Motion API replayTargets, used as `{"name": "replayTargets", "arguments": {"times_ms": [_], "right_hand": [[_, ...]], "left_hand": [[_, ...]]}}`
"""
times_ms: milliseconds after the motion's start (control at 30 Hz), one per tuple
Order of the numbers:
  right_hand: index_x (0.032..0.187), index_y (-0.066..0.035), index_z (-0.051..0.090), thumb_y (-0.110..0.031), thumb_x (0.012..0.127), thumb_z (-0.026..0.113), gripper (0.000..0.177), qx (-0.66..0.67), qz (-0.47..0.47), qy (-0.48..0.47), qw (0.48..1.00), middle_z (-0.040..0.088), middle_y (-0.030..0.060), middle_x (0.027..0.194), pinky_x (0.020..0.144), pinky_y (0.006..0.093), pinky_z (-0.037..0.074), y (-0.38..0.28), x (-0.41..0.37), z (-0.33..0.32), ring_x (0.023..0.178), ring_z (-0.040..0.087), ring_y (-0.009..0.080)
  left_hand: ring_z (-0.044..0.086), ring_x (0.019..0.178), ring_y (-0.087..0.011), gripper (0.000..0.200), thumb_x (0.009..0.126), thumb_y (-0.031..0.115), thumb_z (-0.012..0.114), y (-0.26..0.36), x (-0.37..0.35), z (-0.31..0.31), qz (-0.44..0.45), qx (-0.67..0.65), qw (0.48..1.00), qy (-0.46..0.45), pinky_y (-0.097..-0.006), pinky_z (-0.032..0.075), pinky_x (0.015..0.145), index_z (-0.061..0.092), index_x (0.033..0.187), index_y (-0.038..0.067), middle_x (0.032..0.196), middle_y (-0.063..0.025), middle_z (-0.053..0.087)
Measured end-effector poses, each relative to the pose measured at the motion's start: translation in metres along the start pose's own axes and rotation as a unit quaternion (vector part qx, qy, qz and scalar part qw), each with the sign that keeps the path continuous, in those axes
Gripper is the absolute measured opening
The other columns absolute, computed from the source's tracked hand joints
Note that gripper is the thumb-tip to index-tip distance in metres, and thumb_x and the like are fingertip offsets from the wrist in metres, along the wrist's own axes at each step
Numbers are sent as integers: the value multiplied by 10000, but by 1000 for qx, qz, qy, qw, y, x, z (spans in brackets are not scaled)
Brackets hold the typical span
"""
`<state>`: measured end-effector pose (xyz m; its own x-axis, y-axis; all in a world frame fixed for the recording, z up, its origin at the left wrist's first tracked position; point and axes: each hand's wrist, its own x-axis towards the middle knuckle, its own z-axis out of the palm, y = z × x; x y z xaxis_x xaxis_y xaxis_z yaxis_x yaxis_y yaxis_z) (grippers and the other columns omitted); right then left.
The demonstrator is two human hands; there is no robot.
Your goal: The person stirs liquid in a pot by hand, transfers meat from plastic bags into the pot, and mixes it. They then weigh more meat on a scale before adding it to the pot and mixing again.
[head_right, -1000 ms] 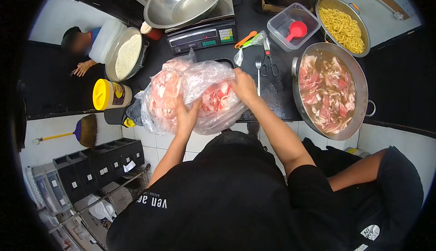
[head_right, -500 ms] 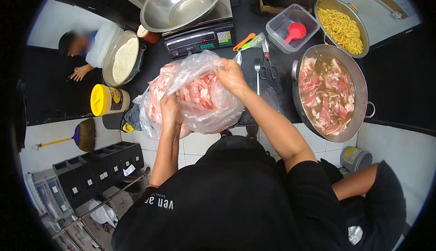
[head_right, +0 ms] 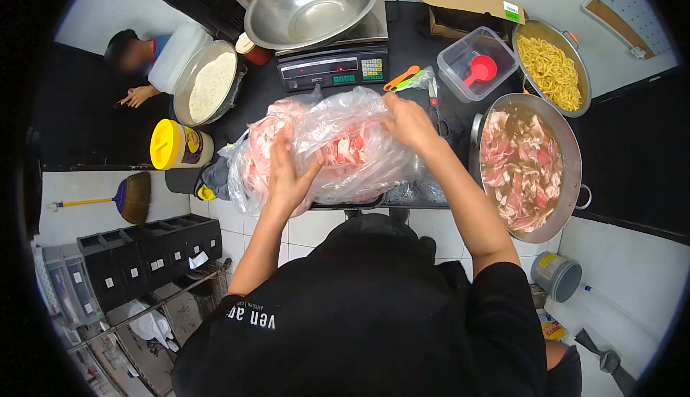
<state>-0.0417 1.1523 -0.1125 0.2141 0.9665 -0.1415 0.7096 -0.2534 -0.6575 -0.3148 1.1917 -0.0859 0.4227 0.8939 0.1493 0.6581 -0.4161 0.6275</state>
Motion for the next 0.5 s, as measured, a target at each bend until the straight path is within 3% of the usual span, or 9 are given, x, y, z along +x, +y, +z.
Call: {"name": "replayTargets", "arguments": {"times_ms": [67,200,267,300,333,400,433,467,500], "right_hand": [[1105,-11,604,-145,801,694,344,-61,-42,131,989,632,192,1045,848,431,478,0,-20,-4,970,596,382],[1048,-19,610,-140,792,710,300,-129,-76,184,971,605,173,1086,872,422,472,-29,-49,-21,1033,572,353],[1074,-17,614,-116,794,687,305,-31,-237,220,946,616,153,1045,894,417,471,-37,-57,-14,1025,576,339],[1091,-17,615,-105,795,666,313,-31,-266,172,948,618,152,1057,909,407,466,-37,-63,-6,1028,579,334],[1107,-17,617,-94,795,645,323,-30,-292,124,948,620,150,1069,925,396,462,-36,-66,5,1030,582,330],[1109,-16,631,-92,781,602,338,-40,-293,75,952,615,144,1105,969,407,445,-32,-60,30,1122,555,305],[1109,-16,631,-92,781,602,338,-44,-286,81,954,615,144,1105,969,407,445,-26,-60,38,1122,555,305],[1104,-20,639,-92,795,588,322,-108,-296,108,943,612,127,1141,1027,423,394,-21,-61,45,1161,537,294],[1099,-24,648,-92,808,574,308,-171,-305,132,928,609,110,1178,1085,439,342,-14,-63,50,1200,519,283]], "left_hand": [[552,1107,-419,584,843,203,707,26,1,-16,148,104,970,160,-403,425,974,452,1271,-101,1216,-249,557],[565,1089,-400,511,808,130,721,36,-10,-7,227,-69,963,132,-414,445,947,493,1215,-78,1150,-237,577],[564,1081,-404,459,794,92,710,41,-11,8,263,-131,940,-176,-424,467,911,505,1173,-67,1148,-232,573],[585,1043,-400,374,803,116,690,49,-10,24,212,-128,955,-162,-472,435,949,541,1095,-65,1108,-213,600],[585,1043,-400,374,803,116,690,48,-12,37,221,-134,951,-169,-472,435,949,541,1095,-65,1108,-213,600],[612,998,-379,353,855,217,641,38,-15,66,273,156,948,-44,-523,359,1018,573,1052,-67,1049,-191,631],[628,969,-372,431,889,331,591,27,-17,80,314,211,926,-5,-575,279,1061,596,1052,-68,994,-193,651],[628,969,-372,431,889,331,591,29,-21,78,321,208,924,-6,-575,279,1061,596,1052,-68,994,-193,651],[625,981,-376,461,895,355,581,31,-26,75,279,213,929,-117,-584,275,1061,593,1082,-67,1001,-202,652]]}}
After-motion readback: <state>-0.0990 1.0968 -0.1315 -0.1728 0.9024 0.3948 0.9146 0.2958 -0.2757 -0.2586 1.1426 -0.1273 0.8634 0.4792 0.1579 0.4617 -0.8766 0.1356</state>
